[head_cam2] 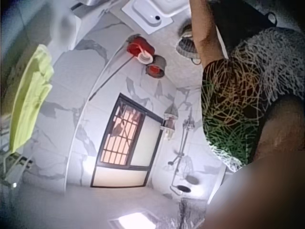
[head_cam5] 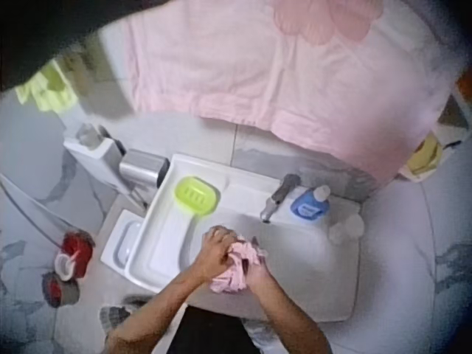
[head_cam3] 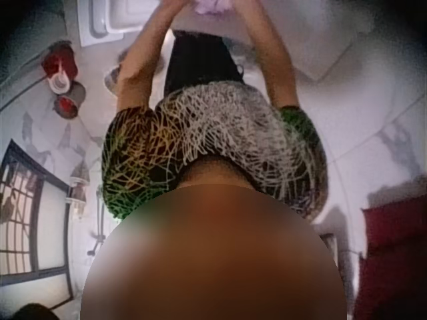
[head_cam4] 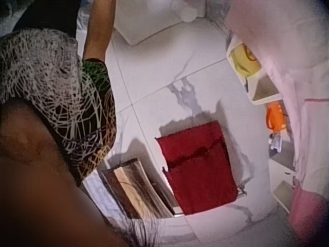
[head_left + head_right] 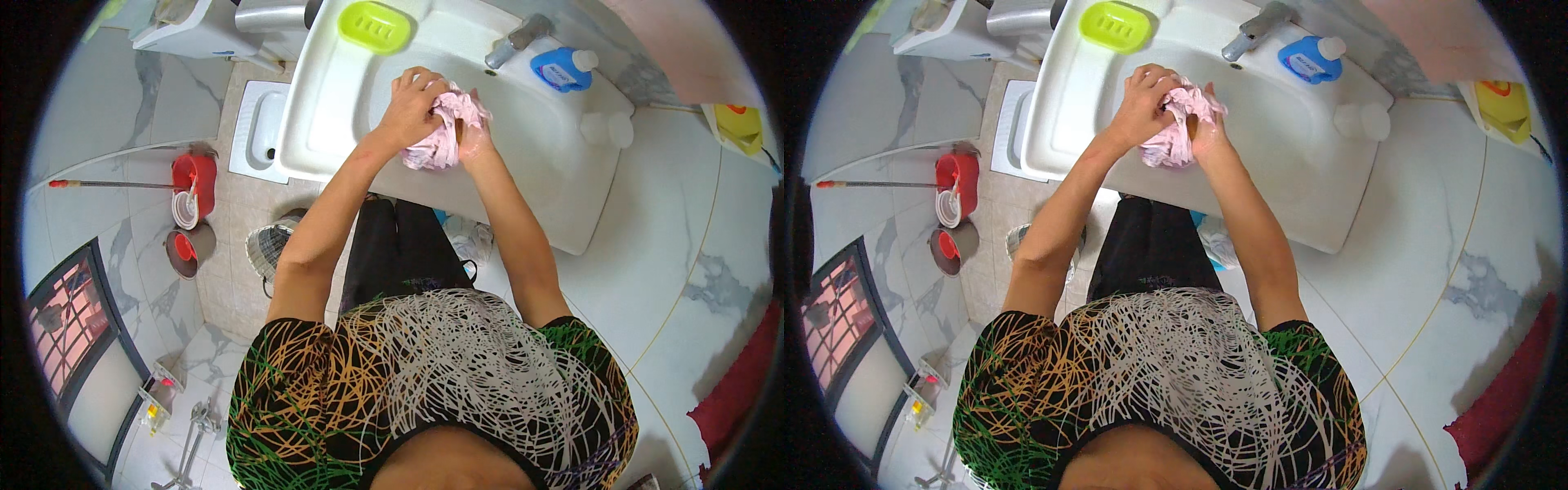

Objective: The person picks up a pink garment from a bucket, places it in a sink with water, and washes it by hand. They scrub the fabric against itself and rinse it in the water.

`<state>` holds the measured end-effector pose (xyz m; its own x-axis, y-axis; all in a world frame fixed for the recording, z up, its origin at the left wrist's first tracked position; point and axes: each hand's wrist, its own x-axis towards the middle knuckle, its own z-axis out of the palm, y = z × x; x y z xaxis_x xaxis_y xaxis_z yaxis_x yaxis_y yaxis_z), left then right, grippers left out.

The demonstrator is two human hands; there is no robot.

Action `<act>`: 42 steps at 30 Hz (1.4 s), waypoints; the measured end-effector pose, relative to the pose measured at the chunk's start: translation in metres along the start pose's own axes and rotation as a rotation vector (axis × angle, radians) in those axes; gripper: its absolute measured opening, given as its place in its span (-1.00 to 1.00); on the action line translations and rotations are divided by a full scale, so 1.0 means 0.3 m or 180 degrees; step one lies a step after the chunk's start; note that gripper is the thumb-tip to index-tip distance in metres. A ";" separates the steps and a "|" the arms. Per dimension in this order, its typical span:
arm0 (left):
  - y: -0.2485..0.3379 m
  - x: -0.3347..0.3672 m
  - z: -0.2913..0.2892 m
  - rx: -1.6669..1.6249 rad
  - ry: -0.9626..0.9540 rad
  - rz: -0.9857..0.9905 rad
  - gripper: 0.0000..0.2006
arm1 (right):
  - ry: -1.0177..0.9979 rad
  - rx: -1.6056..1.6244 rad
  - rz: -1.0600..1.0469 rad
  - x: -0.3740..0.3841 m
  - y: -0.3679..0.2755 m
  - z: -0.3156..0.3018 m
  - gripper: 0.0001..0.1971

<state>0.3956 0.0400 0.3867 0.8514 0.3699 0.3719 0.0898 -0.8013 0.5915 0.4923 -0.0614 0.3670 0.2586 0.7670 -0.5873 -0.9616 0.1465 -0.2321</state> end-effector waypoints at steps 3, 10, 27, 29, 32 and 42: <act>-0.022 -0.071 0.032 -0.1878 -0.0105 -0.1003 -0.59 | -0.0159 -0.0280 0.0002 0.044 -0.025 -0.086 -0.55; -0.015 -0.092 0.000 -0.5418 0.0595 -0.5018 -0.40 | -0.0610 -0.4721 -0.2300 -0.007 0.043 0.026 -0.65; 0.022 -0.140 0.105 -0.6562 0.1039 -0.3368 -0.77 | 0.1206 -0.3550 -0.2373 0.158 0.126 -0.124 -0.75; 0.025 -0.128 0.093 -0.6404 0.0984 -0.3399 -0.80 | 0.0901 -0.1573 -0.1914 0.184 0.120 -0.135 -0.84; 0.073 -0.108 0.061 -0.6437 0.1491 -0.3998 -0.80 | 0.0831 -0.0795 -0.0597 0.176 0.065 -0.139 -0.87; -0.040 -0.158 0.079 -0.6166 0.1584 -0.3601 -0.63 | 0.0891 -0.1069 -0.0848 0.044 0.211 0.027 -0.72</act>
<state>0.3664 0.0209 0.3449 0.6546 0.4814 -0.5829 -0.4155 0.8733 0.2545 0.4341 -0.0369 0.3509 0.5496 0.5269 -0.6483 -0.7883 0.0700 -0.6114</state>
